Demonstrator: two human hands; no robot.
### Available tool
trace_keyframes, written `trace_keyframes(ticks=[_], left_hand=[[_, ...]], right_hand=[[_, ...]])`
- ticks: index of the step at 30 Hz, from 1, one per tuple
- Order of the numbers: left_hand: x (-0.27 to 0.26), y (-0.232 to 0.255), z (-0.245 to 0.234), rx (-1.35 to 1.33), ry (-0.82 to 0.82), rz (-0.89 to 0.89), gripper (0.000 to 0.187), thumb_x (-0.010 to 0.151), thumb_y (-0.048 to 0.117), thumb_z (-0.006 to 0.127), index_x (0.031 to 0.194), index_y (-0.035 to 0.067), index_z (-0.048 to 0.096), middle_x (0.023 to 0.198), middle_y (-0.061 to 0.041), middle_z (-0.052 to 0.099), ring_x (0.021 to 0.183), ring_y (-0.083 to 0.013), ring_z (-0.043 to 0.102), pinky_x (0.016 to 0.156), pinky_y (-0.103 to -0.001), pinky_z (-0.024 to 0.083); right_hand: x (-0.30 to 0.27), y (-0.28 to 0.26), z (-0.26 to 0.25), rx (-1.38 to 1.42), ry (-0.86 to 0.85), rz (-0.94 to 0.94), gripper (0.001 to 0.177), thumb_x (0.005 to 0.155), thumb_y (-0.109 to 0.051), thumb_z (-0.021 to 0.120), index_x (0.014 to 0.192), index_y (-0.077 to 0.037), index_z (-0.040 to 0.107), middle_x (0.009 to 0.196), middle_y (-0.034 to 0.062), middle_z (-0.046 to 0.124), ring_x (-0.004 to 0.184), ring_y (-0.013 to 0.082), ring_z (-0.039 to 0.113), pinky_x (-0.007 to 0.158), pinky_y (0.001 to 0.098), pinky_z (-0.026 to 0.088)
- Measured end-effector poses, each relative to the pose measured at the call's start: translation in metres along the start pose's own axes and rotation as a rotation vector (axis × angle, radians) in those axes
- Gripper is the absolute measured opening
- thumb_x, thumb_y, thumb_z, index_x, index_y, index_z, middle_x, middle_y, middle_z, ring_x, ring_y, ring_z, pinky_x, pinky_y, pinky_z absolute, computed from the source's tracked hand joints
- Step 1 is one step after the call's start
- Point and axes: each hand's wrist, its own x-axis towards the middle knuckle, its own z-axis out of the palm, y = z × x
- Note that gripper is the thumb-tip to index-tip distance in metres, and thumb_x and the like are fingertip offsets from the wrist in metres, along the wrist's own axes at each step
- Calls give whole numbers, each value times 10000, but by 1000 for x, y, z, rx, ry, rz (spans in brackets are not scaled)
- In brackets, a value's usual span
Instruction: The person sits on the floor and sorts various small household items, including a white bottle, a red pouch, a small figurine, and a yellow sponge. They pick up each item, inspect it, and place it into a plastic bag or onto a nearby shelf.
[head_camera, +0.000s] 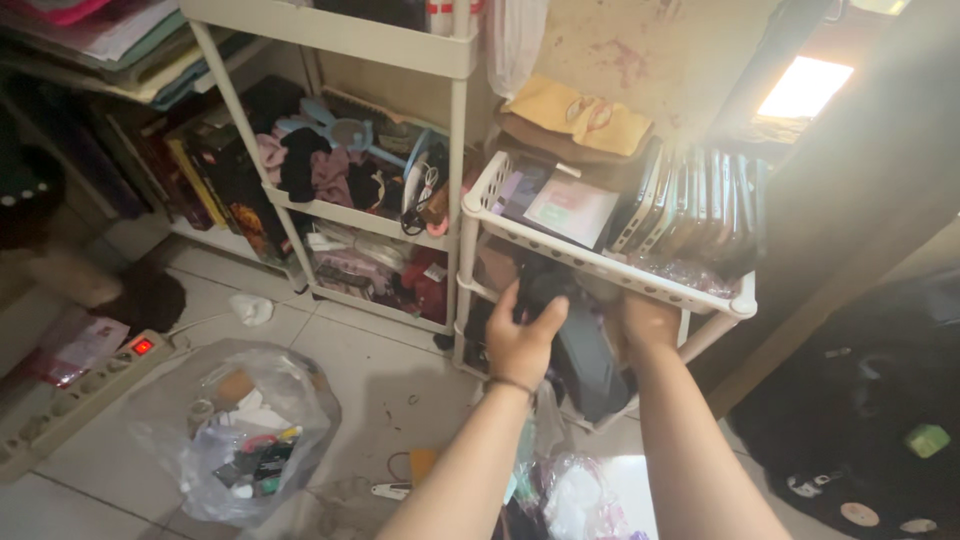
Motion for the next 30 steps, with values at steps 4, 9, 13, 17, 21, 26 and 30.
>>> trace_keyframes(ticks=[4, 9, 13, 17, 21, 26, 30], left_hand=[[-30, 12, -27, -93, 0, -87, 551, 797, 213, 796, 1302, 36, 664, 1155, -42, 724, 1005, -121, 674, 904, -281, 549], [-69, 5, -60, -248, -33, -157, 556, 830, 201, 752, 1339, 6, 644, 1162, -68, 683, 1001, -156, 641, 895, -310, 537], [-96, -13, -92, -206, -53, -219, 541, 811, 208, 713, 1315, 21, 650, 1123, -54, 698, 975, -150, 650, 872, -301, 538], [-114, -40, -129, -59, -99, -248, 534, 793, 210, 729, 1286, 13, 669, 1112, -63, 724, 984, -154, 672, 885, -293, 544], [-133, -74, -161, 19, -145, -342, 534, 769, 201, 768, 1243, -27, 678, 1082, -98, 735, 953, -179, 688, 864, -315, 561], [-154, -111, -178, 398, -160, -523, 614, 690, 258, 819, 1252, 59, 674, 1087, -62, 764, 975, -159, 722, 875, -301, 571], [-153, -106, -184, 552, -198, -594, 615, 672, 308, 807, 1240, 98, 703, 1112, -93, 788, 1020, -214, 762, 903, -325, 597]], right_hand=[[-34, -21, -8, 369, -20, 193, 536, 837, -342, 726, 1286, -61, 648, 1109, 192, 701, 827, 329, 593, 698, 468, 448], [-96, -14, -5, 258, 150, -50, 635, 875, -344, 710, 1426, -110, 500, 1186, 159, 684, 1009, 237, 675, 852, 345, 523], [-143, 24, 18, 422, 194, -76, 577, 950, -285, 632, 1476, -110, 474, 1275, 123, 625, 1037, 209, 618, 883, 313, 502], [-190, 82, 31, 879, 58, 383, 595, 866, -201, 505, 1458, -216, 444, 1096, 70, 561, 833, 189, 494, 639, 320, 418], [-217, 149, 43, 779, -17, 529, 596, 831, -142, 499, 1421, -196, 436, 1089, 57, 598, 860, 176, 561, 641, 327, 461], [-259, 236, 52, 205, -141, 588, 648, 789, -73, 572, 1421, -163, 464, 1079, 133, 665, 898, 290, 662, 746, 406, 540], [-244, 253, 48, -236, 8, 414, 481, 814, -135, 664, 1286, -64, 607, 1188, 163, 686, 1092, 325, 663, 956, 433, 519]])
